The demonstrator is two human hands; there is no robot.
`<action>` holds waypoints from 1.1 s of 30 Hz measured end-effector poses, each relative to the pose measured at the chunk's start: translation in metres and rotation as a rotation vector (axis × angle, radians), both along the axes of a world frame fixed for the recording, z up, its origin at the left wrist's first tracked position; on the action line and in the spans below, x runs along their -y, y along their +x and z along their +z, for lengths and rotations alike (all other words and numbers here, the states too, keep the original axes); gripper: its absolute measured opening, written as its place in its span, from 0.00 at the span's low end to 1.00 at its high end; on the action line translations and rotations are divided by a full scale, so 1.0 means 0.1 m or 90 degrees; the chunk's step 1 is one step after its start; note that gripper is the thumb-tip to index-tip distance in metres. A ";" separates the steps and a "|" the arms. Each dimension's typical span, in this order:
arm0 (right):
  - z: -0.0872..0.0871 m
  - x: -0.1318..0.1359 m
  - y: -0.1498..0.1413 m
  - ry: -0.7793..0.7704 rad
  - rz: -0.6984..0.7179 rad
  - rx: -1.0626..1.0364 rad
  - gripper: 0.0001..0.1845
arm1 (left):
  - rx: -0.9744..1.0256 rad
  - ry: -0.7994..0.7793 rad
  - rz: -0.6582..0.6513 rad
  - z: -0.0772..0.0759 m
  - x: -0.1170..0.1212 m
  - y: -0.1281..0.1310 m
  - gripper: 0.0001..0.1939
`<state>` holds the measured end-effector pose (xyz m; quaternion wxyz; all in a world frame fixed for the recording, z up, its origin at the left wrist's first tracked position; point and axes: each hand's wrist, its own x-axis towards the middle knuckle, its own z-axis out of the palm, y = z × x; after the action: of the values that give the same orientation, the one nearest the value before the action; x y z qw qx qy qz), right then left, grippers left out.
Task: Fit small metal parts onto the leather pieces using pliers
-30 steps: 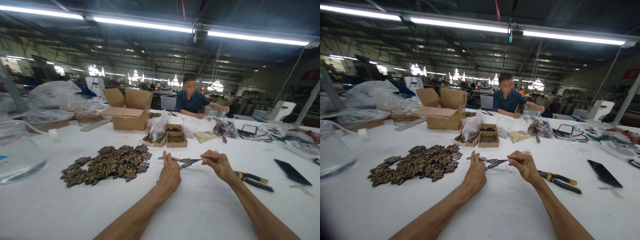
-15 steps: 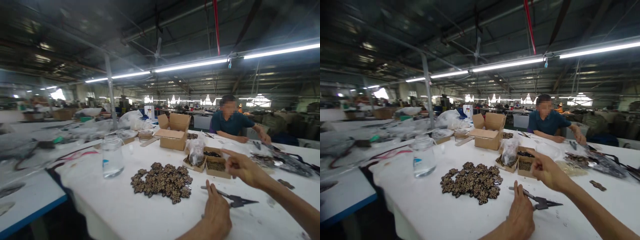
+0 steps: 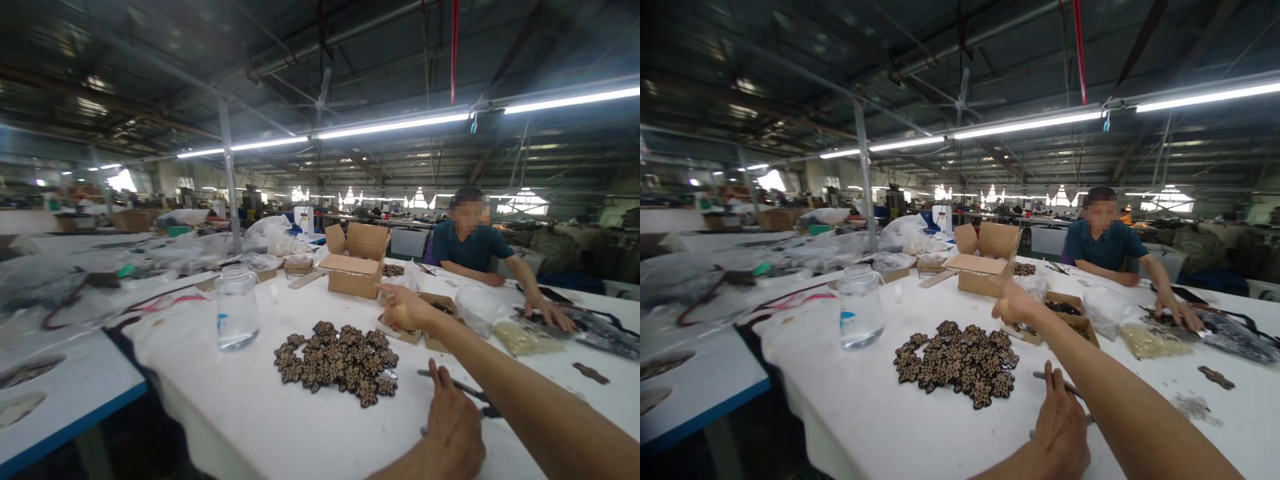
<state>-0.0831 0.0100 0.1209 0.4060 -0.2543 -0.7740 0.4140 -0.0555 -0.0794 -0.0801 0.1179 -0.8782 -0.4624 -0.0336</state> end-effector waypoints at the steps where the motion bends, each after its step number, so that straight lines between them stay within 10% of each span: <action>1: -0.15 0.06 0.11 -0.020 0.002 0.028 0.42 | 0.008 -0.011 -0.003 0.01 -0.01 0.00 0.28; 7: -0.80 0.50 1.21 -0.105 -0.126 -0.033 0.33 | 0.082 -0.018 -0.013 0.22 0.03 -0.03 0.23; 16: -1.13 1.12 2.48 -0.014 -0.446 -0.230 0.13 | 0.202 -0.026 0.073 0.52 0.00 -0.02 0.22; 33: -1.34 1.16 2.73 0.278 -0.540 -0.019 0.06 | 0.139 -0.052 0.065 0.60 0.12 -0.01 0.25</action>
<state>0.1899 -0.1062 -0.0127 0.5941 -0.4504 -0.6650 0.0429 -0.0564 -0.0914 -0.0200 0.0325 -0.8488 -0.5173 -0.1043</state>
